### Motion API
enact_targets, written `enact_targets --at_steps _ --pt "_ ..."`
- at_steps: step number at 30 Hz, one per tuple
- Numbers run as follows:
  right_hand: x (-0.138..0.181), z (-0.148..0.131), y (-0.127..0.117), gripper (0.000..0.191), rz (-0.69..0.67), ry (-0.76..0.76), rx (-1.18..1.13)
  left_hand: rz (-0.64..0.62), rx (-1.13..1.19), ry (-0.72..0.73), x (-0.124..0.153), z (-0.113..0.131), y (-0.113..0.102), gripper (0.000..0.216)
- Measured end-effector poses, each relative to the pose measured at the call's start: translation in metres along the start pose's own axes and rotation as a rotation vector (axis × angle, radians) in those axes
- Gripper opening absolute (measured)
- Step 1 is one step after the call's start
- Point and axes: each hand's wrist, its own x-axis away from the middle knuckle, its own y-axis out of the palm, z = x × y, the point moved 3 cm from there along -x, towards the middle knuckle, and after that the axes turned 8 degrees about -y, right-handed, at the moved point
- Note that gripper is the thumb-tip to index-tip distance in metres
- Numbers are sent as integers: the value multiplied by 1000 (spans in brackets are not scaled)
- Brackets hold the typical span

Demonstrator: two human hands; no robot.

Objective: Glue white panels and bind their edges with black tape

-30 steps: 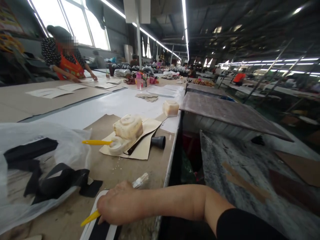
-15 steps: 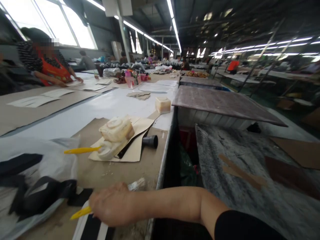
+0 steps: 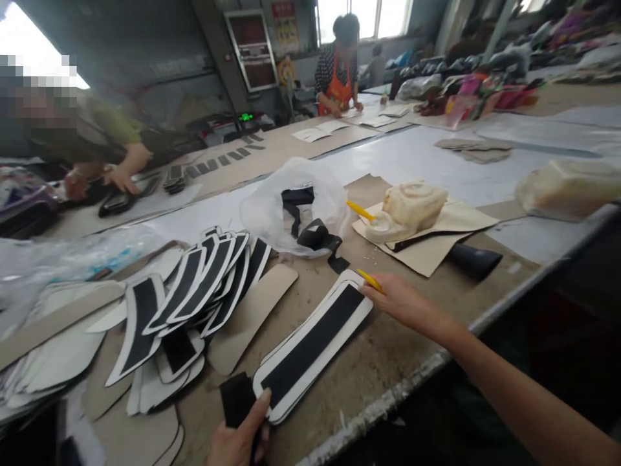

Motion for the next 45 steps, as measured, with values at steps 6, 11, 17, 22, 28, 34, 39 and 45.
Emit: enact_targets --at_steps 6,11,17,22,28,34,39,45 --pt "-1 1 3 23 25 -20 60 -16 210 -81 -3 -9 3 51" --pt "10 -18 14 17 53 -38 356 -40 227 -96 -6 -12 4 51" --pt "22 -45 6 22 237 -75 377 -47 265 -91 -5 -12 5 48" --pt "10 -30 -8 37 226 151 -205 -73 345 -85 -9 -16 6 47" --pt "4 -22 -2 50 188 426 -709 -118 549 -93 -5 -20 2 44" --pt "7 -24 -2 46 219 465 -879 -194 755 -49 -1 -21 -9 49" --pt "8 -37 -3 50 186 443 -964 -64 701 -76 2 -22 -19 47" --pt "4 -55 5 51 92 296 -922 12 589 -210 13 -12 -24 50"
